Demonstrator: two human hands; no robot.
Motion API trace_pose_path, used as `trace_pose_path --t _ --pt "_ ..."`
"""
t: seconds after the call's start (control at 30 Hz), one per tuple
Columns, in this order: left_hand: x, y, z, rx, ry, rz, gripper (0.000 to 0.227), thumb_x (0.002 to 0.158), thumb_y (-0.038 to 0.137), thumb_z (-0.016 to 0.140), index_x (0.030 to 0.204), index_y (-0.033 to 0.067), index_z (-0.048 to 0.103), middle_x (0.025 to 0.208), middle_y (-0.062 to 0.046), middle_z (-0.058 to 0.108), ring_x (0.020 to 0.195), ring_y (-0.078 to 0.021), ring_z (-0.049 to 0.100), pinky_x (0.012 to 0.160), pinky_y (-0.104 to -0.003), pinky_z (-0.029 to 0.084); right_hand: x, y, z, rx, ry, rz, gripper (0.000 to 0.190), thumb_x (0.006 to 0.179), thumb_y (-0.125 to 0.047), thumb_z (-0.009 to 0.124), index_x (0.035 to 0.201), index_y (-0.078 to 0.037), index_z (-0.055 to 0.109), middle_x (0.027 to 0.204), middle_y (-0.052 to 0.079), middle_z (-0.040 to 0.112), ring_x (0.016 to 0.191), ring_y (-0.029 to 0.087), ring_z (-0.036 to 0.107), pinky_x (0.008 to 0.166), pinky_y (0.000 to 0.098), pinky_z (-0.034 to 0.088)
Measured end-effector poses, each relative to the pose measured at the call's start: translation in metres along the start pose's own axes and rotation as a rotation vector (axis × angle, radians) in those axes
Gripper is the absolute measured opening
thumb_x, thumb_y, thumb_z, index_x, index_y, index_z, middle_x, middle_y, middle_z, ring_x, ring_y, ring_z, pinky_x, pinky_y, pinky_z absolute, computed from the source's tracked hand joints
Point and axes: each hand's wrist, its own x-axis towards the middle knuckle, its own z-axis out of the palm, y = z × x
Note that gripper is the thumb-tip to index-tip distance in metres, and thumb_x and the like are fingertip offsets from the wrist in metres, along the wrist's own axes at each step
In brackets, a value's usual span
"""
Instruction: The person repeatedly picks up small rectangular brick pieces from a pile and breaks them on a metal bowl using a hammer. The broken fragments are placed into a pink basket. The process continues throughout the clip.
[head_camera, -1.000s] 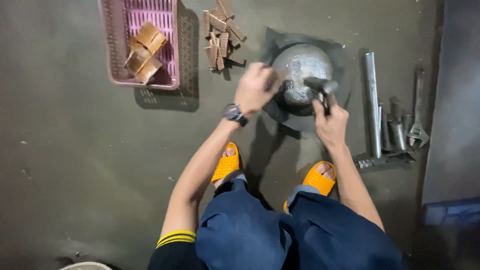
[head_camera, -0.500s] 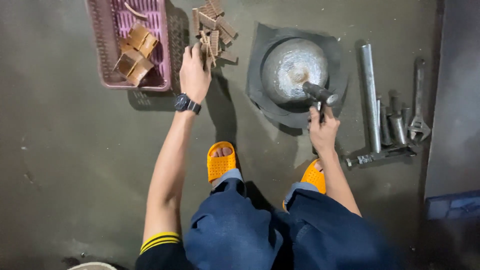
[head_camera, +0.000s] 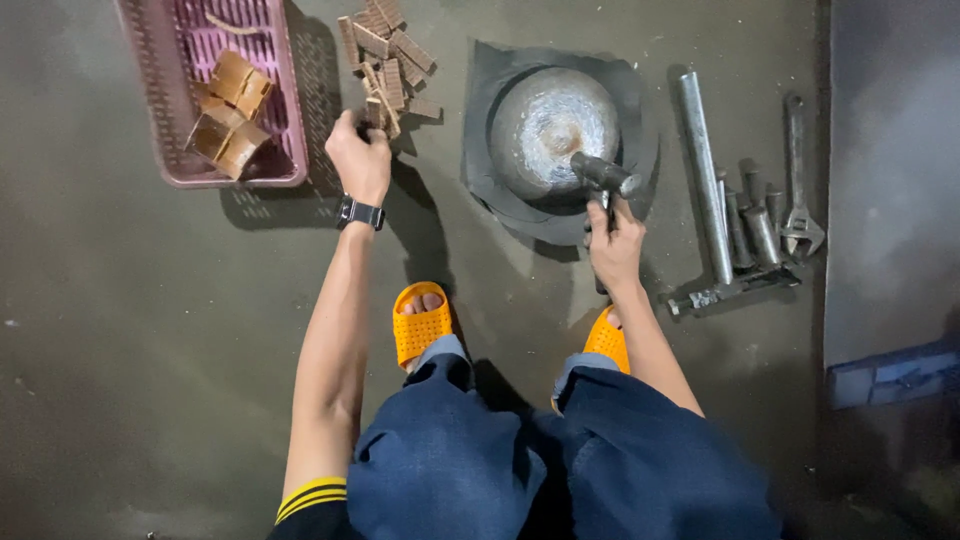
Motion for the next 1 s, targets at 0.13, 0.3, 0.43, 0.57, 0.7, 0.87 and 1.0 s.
trace_pose_path --t 0.13,0.3,0.43,0.57,0.7,0.87,1.0 --pt "-0.015 0.091 -0.038 -0.182 0.004 0.062 0.025 0.074 -0.01 0.056 0.094 0.0023 0.061 0.083 -0.018 0.054 0.08 -0.0445 0.057 0.067 -0.045 0.05 -0.002 0.003 0.002 0.152 -0.005 0.142 0.029 0.097 -0.018 0.049 0.072 -0.005 0.054 0.05 0.009 0.055 0.039 0.016 0.053 0.036 0.0278 0.041" --pt "-0.052 0.122 0.03 -0.394 -0.23 0.323 0.014 0.078 0.006 0.066 0.091 0.0132 0.064 0.08 -0.006 0.059 0.075 -0.0289 0.058 0.068 -0.035 0.048 0.001 -0.001 -0.008 0.263 -0.037 0.314 0.024 0.099 -0.021 0.041 0.084 -0.006 0.052 0.058 0.009 0.055 0.044 0.014 0.053 0.036 0.0254 0.044" --pt "-0.053 0.137 0.054 -0.158 -0.207 0.569 0.011 0.08 0.012 0.063 0.088 0.0133 0.056 0.084 0.0 0.044 0.081 -0.0216 0.047 0.064 -0.032 0.039 -0.002 -0.012 -0.016 0.185 0.011 0.351 0.025 0.1 -0.021 0.036 0.087 -0.005 0.051 0.061 0.016 0.056 0.044 0.018 0.057 0.032 0.0277 0.044" --pt "-0.054 0.126 0.046 -0.168 -0.328 0.57 0.053 0.072 0.018 0.076 0.115 0.0072 0.047 0.096 -0.005 0.041 0.086 -0.026 0.045 0.067 -0.033 0.04 -0.009 0.02 -0.018 0.051 0.041 0.212 0.026 0.099 -0.02 0.048 0.079 -0.005 0.052 0.056 0.013 0.055 0.048 0.019 0.058 0.036 0.0271 0.042" --pt "-0.047 0.12 0.048 -0.276 -0.327 0.614 0.019 0.079 0.013 0.067 0.09 0.014 0.051 0.085 0.001 0.038 0.082 -0.0218 0.044 0.066 -0.031 0.039 0.018 -0.029 -0.012 -0.144 -0.033 -0.046 0.027 0.096 -0.019 0.057 0.075 -0.002 0.054 0.055 0.016 0.056 0.054 0.034 0.059 0.043 0.0343 0.042" --pt "-0.05 0.117 0.051 -0.229 -0.303 0.57 0.017 0.079 0.016 0.067 0.085 0.015 0.052 0.082 0.001 0.038 0.08 -0.0202 0.045 0.063 -0.031 0.039 0.029 -0.06 -0.001 -0.149 -0.028 -0.169 0.02 0.094 -0.016 0.061 0.078 -0.004 0.057 0.059 0.013 0.06 0.059 0.035 0.062 0.045 0.0328 0.046" --pt "-0.053 0.112 0.06 -0.176 -0.282 0.583 0.023 0.074 0.017 0.07 0.088 0.0142 0.053 0.083 -0.001 0.039 0.08 -0.0223 0.045 0.062 -0.032 0.04 0.044 -0.058 0.008 -0.226 -0.144 -0.269 0.012 0.088 -0.008 0.064 0.084 0.001 0.057 0.062 0.019 0.057 0.062 0.042 0.058 0.043 0.0414 0.042"
